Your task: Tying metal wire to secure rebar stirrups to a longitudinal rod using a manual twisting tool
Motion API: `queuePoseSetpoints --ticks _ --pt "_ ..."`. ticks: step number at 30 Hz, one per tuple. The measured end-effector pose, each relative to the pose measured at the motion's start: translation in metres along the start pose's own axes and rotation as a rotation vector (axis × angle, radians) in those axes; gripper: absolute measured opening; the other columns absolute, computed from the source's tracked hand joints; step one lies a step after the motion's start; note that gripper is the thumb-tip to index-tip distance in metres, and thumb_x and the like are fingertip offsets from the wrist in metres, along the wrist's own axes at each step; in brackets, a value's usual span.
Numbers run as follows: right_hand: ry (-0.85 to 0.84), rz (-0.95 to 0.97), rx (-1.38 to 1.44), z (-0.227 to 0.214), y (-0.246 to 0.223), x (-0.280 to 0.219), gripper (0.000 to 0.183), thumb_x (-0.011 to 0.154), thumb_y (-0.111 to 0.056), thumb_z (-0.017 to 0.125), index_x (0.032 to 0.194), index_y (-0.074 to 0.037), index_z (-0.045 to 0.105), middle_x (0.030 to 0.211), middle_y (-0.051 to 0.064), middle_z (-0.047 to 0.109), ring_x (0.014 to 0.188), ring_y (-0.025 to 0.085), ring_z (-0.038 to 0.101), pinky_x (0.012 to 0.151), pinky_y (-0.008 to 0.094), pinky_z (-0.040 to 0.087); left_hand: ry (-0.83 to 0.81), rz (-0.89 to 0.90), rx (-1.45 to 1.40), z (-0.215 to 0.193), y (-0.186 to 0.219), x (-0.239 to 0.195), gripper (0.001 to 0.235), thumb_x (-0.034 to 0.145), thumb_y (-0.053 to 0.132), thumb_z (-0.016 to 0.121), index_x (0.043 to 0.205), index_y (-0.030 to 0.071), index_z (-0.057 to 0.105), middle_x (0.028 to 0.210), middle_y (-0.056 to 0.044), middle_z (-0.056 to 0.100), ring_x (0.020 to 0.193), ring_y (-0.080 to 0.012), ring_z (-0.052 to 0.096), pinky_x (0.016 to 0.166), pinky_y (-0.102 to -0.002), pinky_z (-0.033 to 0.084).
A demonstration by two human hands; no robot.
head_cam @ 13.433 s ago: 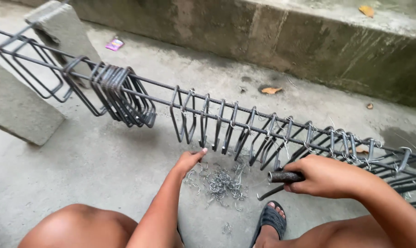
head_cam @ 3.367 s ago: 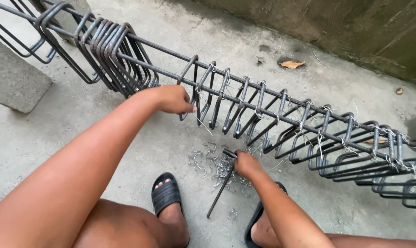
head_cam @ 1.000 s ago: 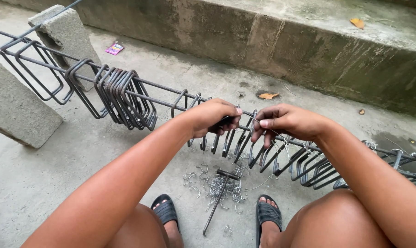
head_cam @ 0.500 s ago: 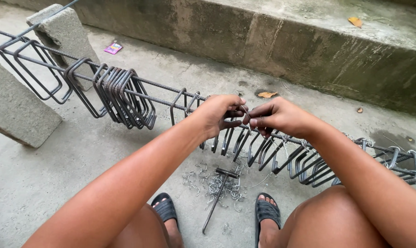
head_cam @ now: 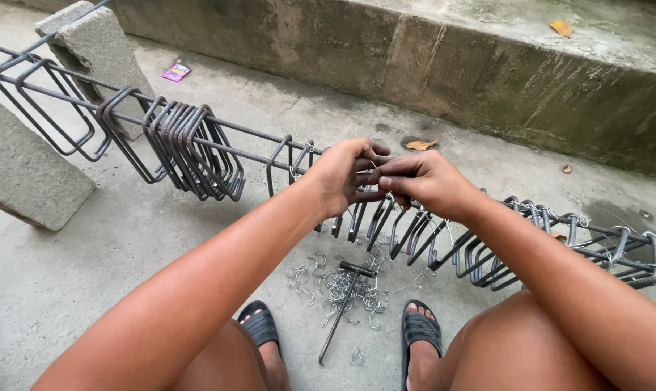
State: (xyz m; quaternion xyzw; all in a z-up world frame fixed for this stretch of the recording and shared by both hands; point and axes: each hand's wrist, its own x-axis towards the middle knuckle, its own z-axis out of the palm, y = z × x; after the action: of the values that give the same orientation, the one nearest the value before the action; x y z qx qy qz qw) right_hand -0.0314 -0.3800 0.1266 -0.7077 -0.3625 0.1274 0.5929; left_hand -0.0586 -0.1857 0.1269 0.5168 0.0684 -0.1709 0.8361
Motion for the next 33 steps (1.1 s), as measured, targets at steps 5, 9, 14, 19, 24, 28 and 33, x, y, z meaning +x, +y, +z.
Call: queuePoseSetpoints --ticks 5,9,14,19,24,28,33 --pt "0.003 -0.040 -0.026 0.008 0.004 0.003 0.017 0.091 0.004 0.070 0.106 0.006 0.077 0.074 0.018 0.068 0.044 0.017 0.061 0.041 0.030 0.051 -0.041 -0.019 -0.069 0.004 0.008 -0.013 0.048 0.071 0.021 0.055 0.115 0.008 0.068 0.094 -0.007 0.067 0.066 -0.0160 0.058 0.076 -0.042 0.063" --pt "0.056 -0.117 -0.064 0.016 0.006 0.003 0.015 0.091 0.005 0.070 0.104 0.004 0.077 0.074 0.017 0.068 0.045 0.017 0.061 0.042 0.030 0.051 -0.073 -0.022 -0.090 0.014 0.014 -0.028 0.054 0.070 0.019 0.054 0.119 0.005 0.070 0.085 -0.010 0.066 0.055 -0.0154 0.054 0.076 -0.048 0.065" --pt "0.100 -0.143 -0.065 0.025 0.000 0.003 0.015 0.093 0.003 0.071 0.107 0.002 0.077 0.074 0.015 0.067 0.046 0.015 0.060 0.043 0.029 0.050 -0.060 -0.005 -0.120 0.013 0.015 -0.027 0.056 0.069 0.018 0.053 0.120 0.003 0.071 0.078 -0.009 0.063 0.051 -0.0130 0.051 0.073 -0.048 0.066" --pt "0.127 -0.183 -0.141 0.033 -0.007 0.004 0.015 0.092 0.001 0.073 0.106 -0.001 0.079 0.070 0.013 0.066 0.048 0.015 0.061 0.043 0.026 0.051 -0.057 -0.015 -0.159 -0.004 0.003 0.001 0.053 0.068 0.017 0.051 0.115 0.003 0.072 0.076 -0.009 0.061 0.051 -0.0129 0.050 0.068 -0.046 0.065" --pt "0.165 -0.264 -0.334 0.038 -0.021 0.002 0.013 0.093 -0.003 0.074 0.103 -0.008 0.081 0.077 0.010 0.071 0.061 0.020 0.066 0.057 0.034 0.054 -0.068 -0.019 -0.282 -0.002 0.000 0.004 0.055 0.067 0.010 0.049 0.117 -0.005 0.068 0.081 -0.013 0.060 0.055 -0.0109 0.051 0.057 -0.029 0.058" --pt "0.187 -0.292 -0.404 0.038 -0.015 0.000 0.011 0.093 -0.006 0.076 0.102 -0.008 0.080 0.083 0.008 0.074 0.070 0.023 0.069 0.067 0.037 0.056 -0.083 -0.016 -0.320 -0.003 -0.003 0.008 0.057 0.066 0.009 0.048 0.118 -0.007 0.067 0.084 -0.014 0.060 0.057 -0.0094 0.052 0.056 -0.025 0.056" --pt "0.246 -0.304 -0.402 0.045 -0.014 -0.002 0.008 0.094 -0.005 0.075 0.100 -0.006 0.080 0.083 0.009 0.074 0.073 0.026 0.071 0.068 0.038 0.057 -0.051 0.018 -0.290 -0.002 -0.004 0.009 0.057 0.064 0.014 0.049 0.113 -0.006 0.069 0.084 -0.017 0.066 0.058 -0.0143 0.057 0.053 -0.023 0.049"
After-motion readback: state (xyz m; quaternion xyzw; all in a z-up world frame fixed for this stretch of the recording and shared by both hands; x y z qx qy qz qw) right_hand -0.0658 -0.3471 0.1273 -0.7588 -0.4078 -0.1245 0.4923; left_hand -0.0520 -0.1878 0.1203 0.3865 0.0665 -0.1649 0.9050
